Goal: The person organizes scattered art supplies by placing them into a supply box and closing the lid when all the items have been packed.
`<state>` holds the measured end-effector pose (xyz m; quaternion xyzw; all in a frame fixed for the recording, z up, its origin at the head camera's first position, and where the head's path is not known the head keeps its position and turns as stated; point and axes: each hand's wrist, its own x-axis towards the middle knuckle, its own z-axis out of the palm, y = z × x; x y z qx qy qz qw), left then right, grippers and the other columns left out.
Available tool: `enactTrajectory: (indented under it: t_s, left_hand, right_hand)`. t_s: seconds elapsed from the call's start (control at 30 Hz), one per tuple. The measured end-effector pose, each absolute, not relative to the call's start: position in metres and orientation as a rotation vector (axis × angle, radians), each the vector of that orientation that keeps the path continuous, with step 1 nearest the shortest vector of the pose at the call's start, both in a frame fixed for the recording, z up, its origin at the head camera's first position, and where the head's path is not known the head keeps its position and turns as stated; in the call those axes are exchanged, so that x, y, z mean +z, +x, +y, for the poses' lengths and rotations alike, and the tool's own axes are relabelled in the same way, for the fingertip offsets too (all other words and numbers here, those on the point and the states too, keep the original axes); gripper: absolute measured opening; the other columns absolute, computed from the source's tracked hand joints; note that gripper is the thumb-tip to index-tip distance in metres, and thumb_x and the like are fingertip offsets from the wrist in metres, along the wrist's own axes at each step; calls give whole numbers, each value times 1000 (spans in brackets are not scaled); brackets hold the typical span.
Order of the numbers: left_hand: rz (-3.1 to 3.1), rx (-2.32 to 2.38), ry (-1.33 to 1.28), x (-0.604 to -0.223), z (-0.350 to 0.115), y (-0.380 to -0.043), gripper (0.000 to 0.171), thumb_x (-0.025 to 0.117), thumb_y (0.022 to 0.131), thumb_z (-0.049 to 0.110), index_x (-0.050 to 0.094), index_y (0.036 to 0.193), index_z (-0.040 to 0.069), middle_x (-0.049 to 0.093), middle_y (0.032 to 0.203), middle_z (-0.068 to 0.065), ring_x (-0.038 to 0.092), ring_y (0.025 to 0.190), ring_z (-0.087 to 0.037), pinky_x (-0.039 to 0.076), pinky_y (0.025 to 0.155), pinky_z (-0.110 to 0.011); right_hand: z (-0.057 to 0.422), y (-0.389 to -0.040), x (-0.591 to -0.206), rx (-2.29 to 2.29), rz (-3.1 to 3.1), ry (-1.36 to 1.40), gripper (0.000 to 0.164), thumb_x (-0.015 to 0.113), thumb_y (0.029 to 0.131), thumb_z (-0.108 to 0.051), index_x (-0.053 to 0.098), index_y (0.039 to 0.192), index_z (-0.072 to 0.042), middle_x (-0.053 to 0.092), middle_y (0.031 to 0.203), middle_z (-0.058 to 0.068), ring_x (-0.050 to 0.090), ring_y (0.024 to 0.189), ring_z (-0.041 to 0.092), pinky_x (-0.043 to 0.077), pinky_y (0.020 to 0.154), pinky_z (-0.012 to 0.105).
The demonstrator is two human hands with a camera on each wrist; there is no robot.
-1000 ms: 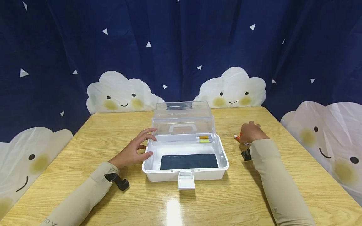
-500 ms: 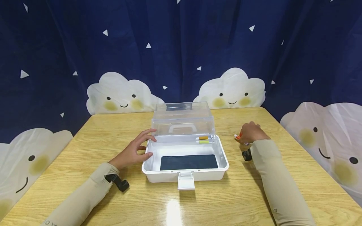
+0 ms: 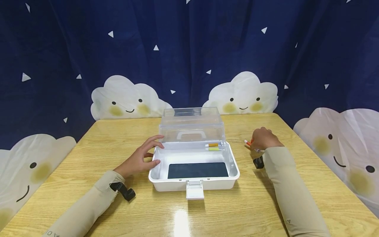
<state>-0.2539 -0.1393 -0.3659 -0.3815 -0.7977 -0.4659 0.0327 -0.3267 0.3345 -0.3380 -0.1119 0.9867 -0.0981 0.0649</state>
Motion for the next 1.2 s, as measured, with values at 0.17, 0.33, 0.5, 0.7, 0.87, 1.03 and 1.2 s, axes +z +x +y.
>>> enactTrajectory:
  t_s: [0.17,0.33,0.5,0.7,0.87,1.03,1.2]
  left_hand:
    - [-2450,-1422,-1186,-365,-140,-254,39,68,85,4,53,121,4,24,155,-13,33,137,-32,52,89,-47]
    - [-2457,-1412,-1185,-365,-140,-254,39,68,85,5,53,121,4,24,155,-13,33,137,-32,52,89,-47]
    - [-2453,-1406,-1187,-365,-140,-254,39,68,85,5,53,121,5,24,155,-14,33,137,-33,53,88,-47]
    - [-2452,-1408,-1184,-366,-140,-255,39,68,85,5,53,121,5,25,155,-14,34,136,-32,53,89,-48]
    - [-2448,-1414,-1191,-366,-140,-255,39,68,85,5,53,121,5,24,155,-15,33,137,-34,52,89,-49]
    - [-2450,-1422,-1192,-366,-139,-255,39,68,85,5,53,121,4,24,155,-15,32,137,-34,52,89,-50]
    - [-2450,-1423,-1190,-365,-140,-255,39,68,85,4,53,121,4,25,155,-15,32,138,-34,52,89,-50]
  right_hand:
    - [331,-325,-333,-292,2999,-350,10,67,77,-8,73,81,0,61,70,3,52,60,18,44,52,29]
    - [328,-324,-329,-304,3011,-333,14,69,77,-9,73,84,2,64,76,7,55,64,20,49,53,31]
    - [326,-325,-327,-313,3005,-290,12,68,77,-8,72,82,1,64,77,8,56,64,21,49,54,31]
    - [324,-328,-326,-320,3012,-282,11,68,79,-7,72,83,2,64,79,10,57,67,22,49,54,31]
    - [320,-328,-324,-313,3051,-309,10,69,79,-9,73,80,0,61,83,12,55,72,24,50,56,32]
    - [316,-324,-320,-304,3116,-337,8,71,78,-10,72,75,-2,58,87,15,52,80,29,49,63,37]
    - [311,-322,-318,-292,3173,-372,11,73,79,-11,73,80,-1,54,107,24,48,99,39,48,81,53]
